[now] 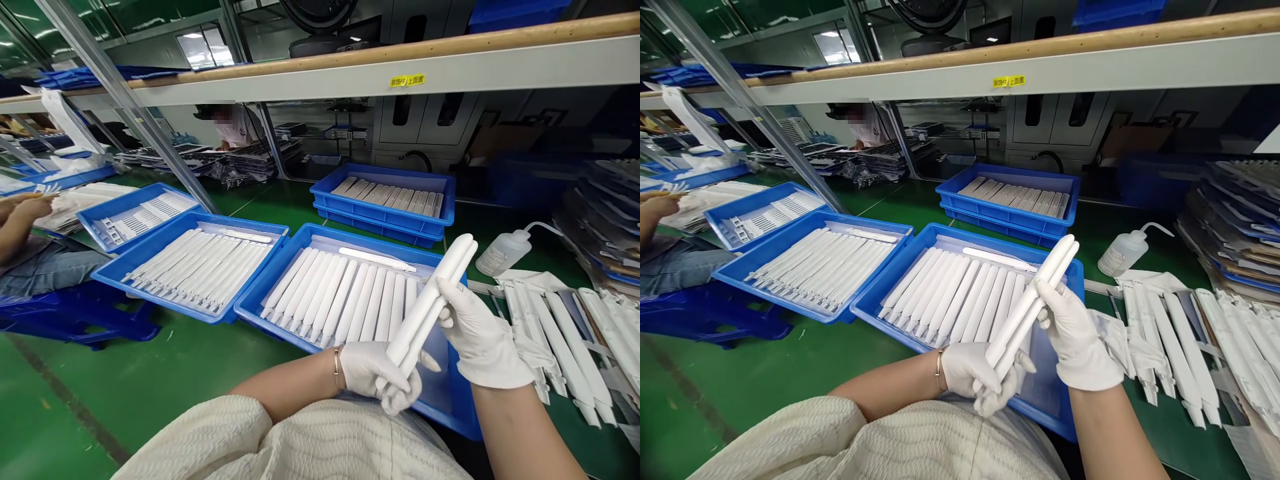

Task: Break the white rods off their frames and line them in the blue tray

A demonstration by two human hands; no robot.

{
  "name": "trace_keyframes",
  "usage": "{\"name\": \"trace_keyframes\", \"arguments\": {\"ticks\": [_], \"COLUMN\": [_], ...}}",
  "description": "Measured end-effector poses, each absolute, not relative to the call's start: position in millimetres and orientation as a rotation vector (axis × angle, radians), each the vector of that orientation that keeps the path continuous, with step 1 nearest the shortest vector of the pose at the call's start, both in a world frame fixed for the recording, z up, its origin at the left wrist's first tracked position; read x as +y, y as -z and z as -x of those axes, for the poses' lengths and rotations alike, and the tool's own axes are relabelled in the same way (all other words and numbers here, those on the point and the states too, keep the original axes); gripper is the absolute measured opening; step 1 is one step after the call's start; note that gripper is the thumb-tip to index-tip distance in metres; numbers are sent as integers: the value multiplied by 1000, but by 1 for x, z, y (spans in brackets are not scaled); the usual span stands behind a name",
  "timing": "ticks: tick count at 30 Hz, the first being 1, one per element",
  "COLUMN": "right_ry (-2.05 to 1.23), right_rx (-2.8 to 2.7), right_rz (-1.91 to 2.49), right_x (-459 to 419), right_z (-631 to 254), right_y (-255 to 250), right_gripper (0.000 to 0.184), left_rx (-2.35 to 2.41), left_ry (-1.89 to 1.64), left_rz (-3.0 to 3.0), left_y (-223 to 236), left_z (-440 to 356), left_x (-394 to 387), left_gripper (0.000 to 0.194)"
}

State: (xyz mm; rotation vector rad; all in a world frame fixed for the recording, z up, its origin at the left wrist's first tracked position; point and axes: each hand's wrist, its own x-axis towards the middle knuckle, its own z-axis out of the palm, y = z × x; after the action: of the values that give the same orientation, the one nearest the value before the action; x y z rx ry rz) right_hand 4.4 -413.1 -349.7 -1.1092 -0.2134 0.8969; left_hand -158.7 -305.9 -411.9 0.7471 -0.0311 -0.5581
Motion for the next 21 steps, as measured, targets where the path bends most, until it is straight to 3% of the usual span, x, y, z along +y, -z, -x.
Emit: {"name": "trace_keyframes", "arguments": {"ticks": [4,7,10,15,21], "right_ry": [-866,-842,-923,-1079,-741], "right_rx": [-330,-507,-732,-947,-724], "right_rz": [1181,1366,1511,1611,1548], "right_x": [-414,-416,-417,-415,-416], "right_z": [-6,-1,10,28,7], "right_y": [354,359,366,374,348], "right_gripper": [50,45,43,46,52], "left_rx": [-6,25,19,-43,41], "left_ry": [522,519,529,587,557], "left_rz": [-634,-591,-587,-645,-620], "left_y": [399,393,393,400,393], "left_z": [163,163,162,162,172], "left_x": [-312,-312,-308,-302,-302], "left_gripper": [36,26,28,51,39]}}
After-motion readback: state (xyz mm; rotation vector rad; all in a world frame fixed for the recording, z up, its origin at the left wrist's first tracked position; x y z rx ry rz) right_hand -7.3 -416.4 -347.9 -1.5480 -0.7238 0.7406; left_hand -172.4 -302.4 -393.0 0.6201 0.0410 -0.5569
